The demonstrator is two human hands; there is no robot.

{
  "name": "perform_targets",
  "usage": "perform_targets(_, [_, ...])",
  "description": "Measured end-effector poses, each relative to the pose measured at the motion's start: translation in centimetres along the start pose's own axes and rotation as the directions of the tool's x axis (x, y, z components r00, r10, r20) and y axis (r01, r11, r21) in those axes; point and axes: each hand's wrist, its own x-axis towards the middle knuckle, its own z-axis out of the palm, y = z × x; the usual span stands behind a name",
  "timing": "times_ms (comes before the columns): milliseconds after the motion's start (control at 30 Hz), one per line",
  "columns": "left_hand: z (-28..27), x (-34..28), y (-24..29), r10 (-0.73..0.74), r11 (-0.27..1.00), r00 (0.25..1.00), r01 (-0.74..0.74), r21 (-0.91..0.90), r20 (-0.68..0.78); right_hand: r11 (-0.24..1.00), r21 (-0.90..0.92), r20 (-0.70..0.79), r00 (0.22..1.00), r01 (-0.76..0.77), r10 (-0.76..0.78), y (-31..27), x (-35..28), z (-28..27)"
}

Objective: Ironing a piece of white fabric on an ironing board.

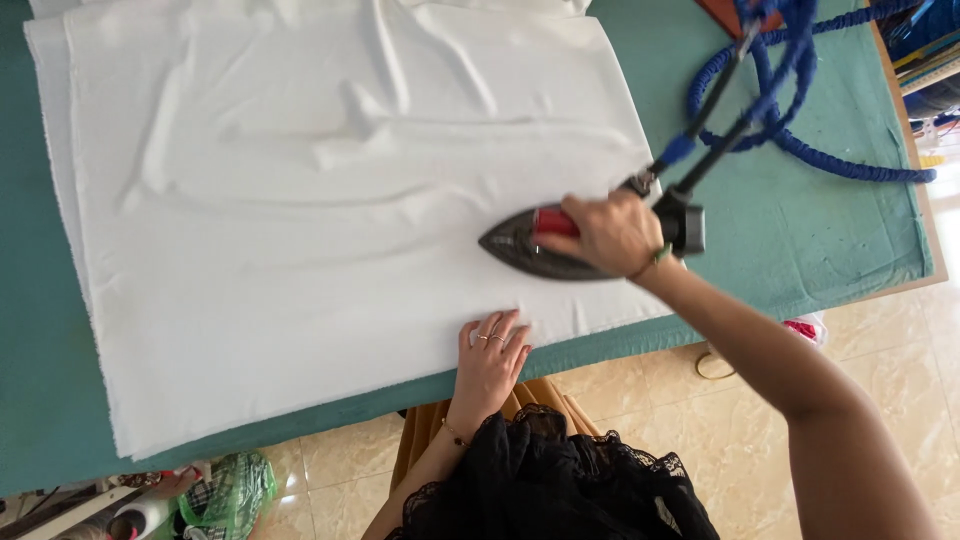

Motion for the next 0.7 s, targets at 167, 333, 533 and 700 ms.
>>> perform_targets(167, [0.4, 0.2, 1.9, 0.027, 0.999, 0.999, -0.027, 0.021, -0.018, 0.994, -0.109, -0.009, 1.000, 0.019, -0.020, 7.1, 4.9, 2.5])
perform_targets(333, [0.4, -0.1, 2.8, 0.040, 0.999, 0.998, -0.038, 0.037, -0.040, 0.997, -0.048, -0.055, 0.996, 0.065, -0.067, 9.6, 6.4, 2.7])
perform_targets(533, [-0.1, -0.3, 2.5, 0.055, 0.998, 0.991, -0.059, -0.031, -0.120, 0.995, -0.026, -0.030, 0.995, 0.094, -0.094, 4.7, 0.2, 0.4])
perform_targets(700, [0.5, -2.0, 1.9, 0.097, 0.991, 0.982, -0.110, -0.072, -0.163, 0.986, 0.103, -0.054, 0.990, 0.133, -0.128, 0.2, -7.4, -0.1])
